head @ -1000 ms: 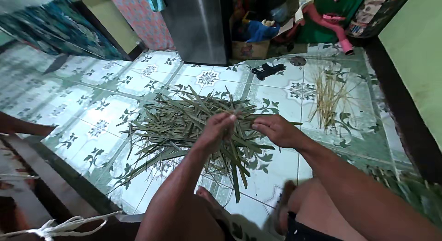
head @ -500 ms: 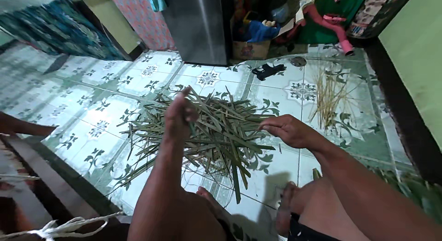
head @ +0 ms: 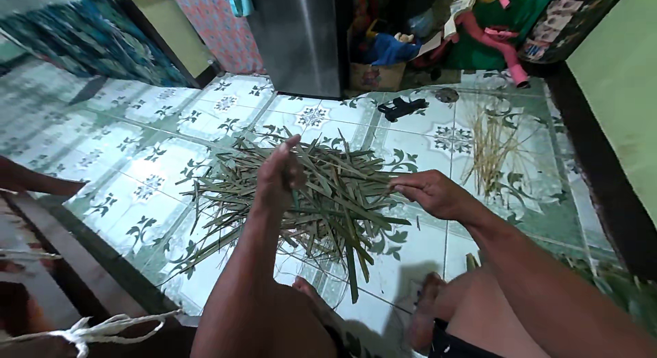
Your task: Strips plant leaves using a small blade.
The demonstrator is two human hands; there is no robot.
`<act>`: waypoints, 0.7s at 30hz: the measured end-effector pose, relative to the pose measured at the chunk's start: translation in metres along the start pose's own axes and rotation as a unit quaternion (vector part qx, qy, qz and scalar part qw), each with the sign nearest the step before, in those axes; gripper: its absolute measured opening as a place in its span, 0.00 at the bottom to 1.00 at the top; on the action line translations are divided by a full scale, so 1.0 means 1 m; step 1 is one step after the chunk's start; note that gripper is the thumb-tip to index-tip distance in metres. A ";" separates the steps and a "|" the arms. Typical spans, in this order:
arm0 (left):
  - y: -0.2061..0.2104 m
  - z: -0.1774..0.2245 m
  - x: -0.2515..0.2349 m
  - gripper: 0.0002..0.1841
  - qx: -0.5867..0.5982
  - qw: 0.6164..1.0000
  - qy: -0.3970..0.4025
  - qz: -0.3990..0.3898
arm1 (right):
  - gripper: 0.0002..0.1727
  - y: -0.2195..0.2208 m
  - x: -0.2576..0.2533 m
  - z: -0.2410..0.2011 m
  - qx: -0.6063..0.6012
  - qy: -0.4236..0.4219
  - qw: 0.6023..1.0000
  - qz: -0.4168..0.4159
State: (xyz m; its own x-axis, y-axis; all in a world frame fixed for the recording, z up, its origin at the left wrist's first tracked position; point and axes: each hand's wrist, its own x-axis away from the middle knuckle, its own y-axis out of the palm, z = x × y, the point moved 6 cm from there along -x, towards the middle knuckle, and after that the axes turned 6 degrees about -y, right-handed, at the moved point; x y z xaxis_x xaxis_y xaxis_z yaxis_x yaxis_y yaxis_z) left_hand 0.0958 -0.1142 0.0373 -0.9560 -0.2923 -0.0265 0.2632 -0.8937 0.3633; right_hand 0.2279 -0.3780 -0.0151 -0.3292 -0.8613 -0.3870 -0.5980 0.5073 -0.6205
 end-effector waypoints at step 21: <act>-0.004 0.009 0.005 0.20 -0.040 0.999 0.002 0.010 | 0.17 -0.006 0.004 0.017 -0.030 0.103 0.993 -0.038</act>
State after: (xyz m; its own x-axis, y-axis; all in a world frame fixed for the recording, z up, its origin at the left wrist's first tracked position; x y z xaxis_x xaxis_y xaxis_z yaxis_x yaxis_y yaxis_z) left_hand 0.0888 -0.1089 0.0442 -0.9499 -0.3117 -0.0241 0.2919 -0.9119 0.2887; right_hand 0.2431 -0.3846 -0.0247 -0.4208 -0.8874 -0.1883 -0.6668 0.4433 -0.5991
